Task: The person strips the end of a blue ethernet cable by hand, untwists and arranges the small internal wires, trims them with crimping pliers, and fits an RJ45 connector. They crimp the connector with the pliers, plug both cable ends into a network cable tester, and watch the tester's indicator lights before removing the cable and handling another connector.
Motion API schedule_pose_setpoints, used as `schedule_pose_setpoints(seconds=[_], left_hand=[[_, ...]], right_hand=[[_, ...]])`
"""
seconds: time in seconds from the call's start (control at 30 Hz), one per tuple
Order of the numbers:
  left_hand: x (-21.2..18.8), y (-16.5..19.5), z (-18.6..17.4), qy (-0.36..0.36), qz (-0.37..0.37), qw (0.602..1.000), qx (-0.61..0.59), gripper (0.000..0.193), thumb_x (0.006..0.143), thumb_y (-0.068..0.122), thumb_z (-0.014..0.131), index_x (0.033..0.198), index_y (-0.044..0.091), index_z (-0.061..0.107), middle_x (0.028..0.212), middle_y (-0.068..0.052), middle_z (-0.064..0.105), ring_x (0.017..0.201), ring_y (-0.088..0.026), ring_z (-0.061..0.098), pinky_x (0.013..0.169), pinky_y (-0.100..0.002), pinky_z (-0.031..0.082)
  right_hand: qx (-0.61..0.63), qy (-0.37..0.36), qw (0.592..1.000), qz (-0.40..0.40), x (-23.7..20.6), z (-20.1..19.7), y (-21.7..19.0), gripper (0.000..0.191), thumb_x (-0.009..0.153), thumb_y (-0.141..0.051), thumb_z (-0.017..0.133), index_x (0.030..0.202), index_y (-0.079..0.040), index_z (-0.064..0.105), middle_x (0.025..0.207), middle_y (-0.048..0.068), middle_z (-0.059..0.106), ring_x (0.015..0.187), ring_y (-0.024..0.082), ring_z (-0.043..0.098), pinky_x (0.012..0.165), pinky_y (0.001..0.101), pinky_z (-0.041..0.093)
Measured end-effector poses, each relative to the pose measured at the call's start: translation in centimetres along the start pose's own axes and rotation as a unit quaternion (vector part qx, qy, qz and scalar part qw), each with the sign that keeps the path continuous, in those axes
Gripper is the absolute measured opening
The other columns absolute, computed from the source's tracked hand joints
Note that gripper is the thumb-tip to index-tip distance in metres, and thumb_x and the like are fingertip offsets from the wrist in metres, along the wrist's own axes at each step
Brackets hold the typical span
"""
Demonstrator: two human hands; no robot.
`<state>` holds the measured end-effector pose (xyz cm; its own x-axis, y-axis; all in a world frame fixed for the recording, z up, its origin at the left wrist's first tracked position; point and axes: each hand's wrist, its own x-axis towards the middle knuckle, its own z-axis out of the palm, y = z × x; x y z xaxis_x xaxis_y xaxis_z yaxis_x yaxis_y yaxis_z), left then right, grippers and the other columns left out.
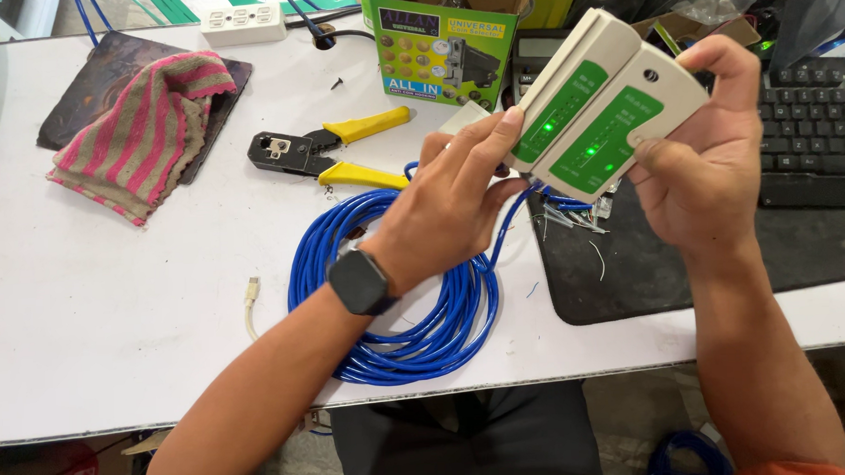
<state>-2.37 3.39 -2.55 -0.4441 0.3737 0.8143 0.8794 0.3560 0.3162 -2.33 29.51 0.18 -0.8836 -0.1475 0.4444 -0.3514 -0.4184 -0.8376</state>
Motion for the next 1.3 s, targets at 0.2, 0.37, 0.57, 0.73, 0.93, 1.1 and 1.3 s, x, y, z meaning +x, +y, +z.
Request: schedule_pose_setpoints(seconds=[0.2, 0.37, 0.57, 0.73, 0.93, 1.1, 1.3], left_hand=[[0.3, 0.0, -1.6, -0.017, -0.018, 0.998, -0.049, 0.054, 0.098, -0.007, 0.072, 0.146, 0.001, 0.048, 0.137, -0.018, 0.066, 0.105, -0.031, 0.068, 0.095, -0.039, 0.057], [0.0, 1.1, -1.2, 0.047, -0.047, 0.992, -0.106, 0.047, 0.103, -0.005, 0.072, 0.145, 0.002, 0.050, 0.140, -0.020, 0.064, 0.111, -0.026, 0.073, 0.091, -0.030, 0.063], [0.0, 0.9, -1.9, 0.089, -0.110, 0.975, -0.171, 0.043, 0.105, -0.003, 0.069, 0.144, 0.000, 0.050, 0.127, -0.018, 0.072, 0.111, -0.022, 0.077, 0.093, -0.030, 0.063], [0.3, 1.2, -4.0, 0.069, -0.112, 0.975, -0.181, 0.053, 0.102, -0.001, 0.070, 0.148, 0.000, 0.044, 0.125, -0.017, 0.072, 0.116, -0.024, 0.077, 0.101, -0.034, 0.063], [1.6, 0.3, -9.1, -0.067, -0.062, 0.982, -0.167, 0.058, 0.100, -0.002, 0.067, 0.152, 0.004, 0.041, 0.124, -0.015, 0.072, 0.111, -0.023, 0.078, 0.098, -0.032, 0.063], [5.2, 0.8, -10.9, -0.164, -0.043, 0.985, 0.001, 0.065, 0.090, 0.008, 0.080, 0.143, 0.013, 0.042, 0.142, -0.013, 0.061, 0.109, -0.024, 0.077, 0.088, -0.035, 0.061], [9.8, 2.7, -11.7, -0.195, 0.061, 0.969, 0.138, 0.113, 0.063, 0.012, 0.083, 0.158, 0.006, 0.023, 0.164, -0.015, 0.029, 0.147, -0.034, 0.044, 0.124, -0.048, 0.035]], right_hand=[[-0.059, -0.021, 0.996, -0.057, -0.8, -0.4, 0.2, 0.056, 0.100, 0.017, 0.049, 0.149, -0.004, 0.032, 0.129, 0.016, 0.050, 0.119, 0.022, 0.059, 0.101, 0.0357, 0.055], [-0.264, -0.060, 0.956, -0.109, -0.7, 2.1, -0.5, 0.079, 0.098, 0.010, 0.057, 0.163, -0.007, 0.015, 0.162, 0.018, 0.021, 0.145, 0.025, 0.039, 0.123, 0.0405, 0.039], [-0.640, -0.117, 0.707, -0.278, 1.5, 5.1, -2.6, 0.137, 0.076, -0.023, 0.099, 0.159, -0.007, -0.009, 0.165, 0.024, -0.011, 0.157, 0.040, 0.000, 0.129, 0.0506, 0.029], [-0.684, -0.114, 0.661, -0.286, 2.7, 7.1, -3.3, 0.137, 0.077, -0.019, 0.101, 0.164, -0.004, -0.003, 0.162, 0.022, 0.000, 0.154, 0.039, 0.011, 0.121, 0.0445, 0.037], [-0.660, -0.122, 0.678, -0.300, 2.7, 8.9, -3.8, 0.131, 0.071, -0.020, 0.102, 0.155, 0.004, 0.004, 0.150, 0.023, 0.013, 0.142, 0.038, 0.025, 0.109, 0.0443, 0.042], [-0.670, -0.101, 0.656, -0.332, 3.5, 8.3, -3.5, 0.132, 0.059, -0.028, 0.103, 0.149, 0.004, 0.011, 0.138, 0.021, 0.020, 0.134, 0.039, 0.028, 0.107, 0.0551, 0.043], [-0.637, -0.092, 0.672, -0.368, 3.6, 7.2, -3.1, 0.128, 0.063, -0.027, 0.100, 0.152, -0.002, 0.011, 0.139, 0.019, 0.021, 0.135, 0.036, 0.032, 0.101, 0.0448, 0.048]])
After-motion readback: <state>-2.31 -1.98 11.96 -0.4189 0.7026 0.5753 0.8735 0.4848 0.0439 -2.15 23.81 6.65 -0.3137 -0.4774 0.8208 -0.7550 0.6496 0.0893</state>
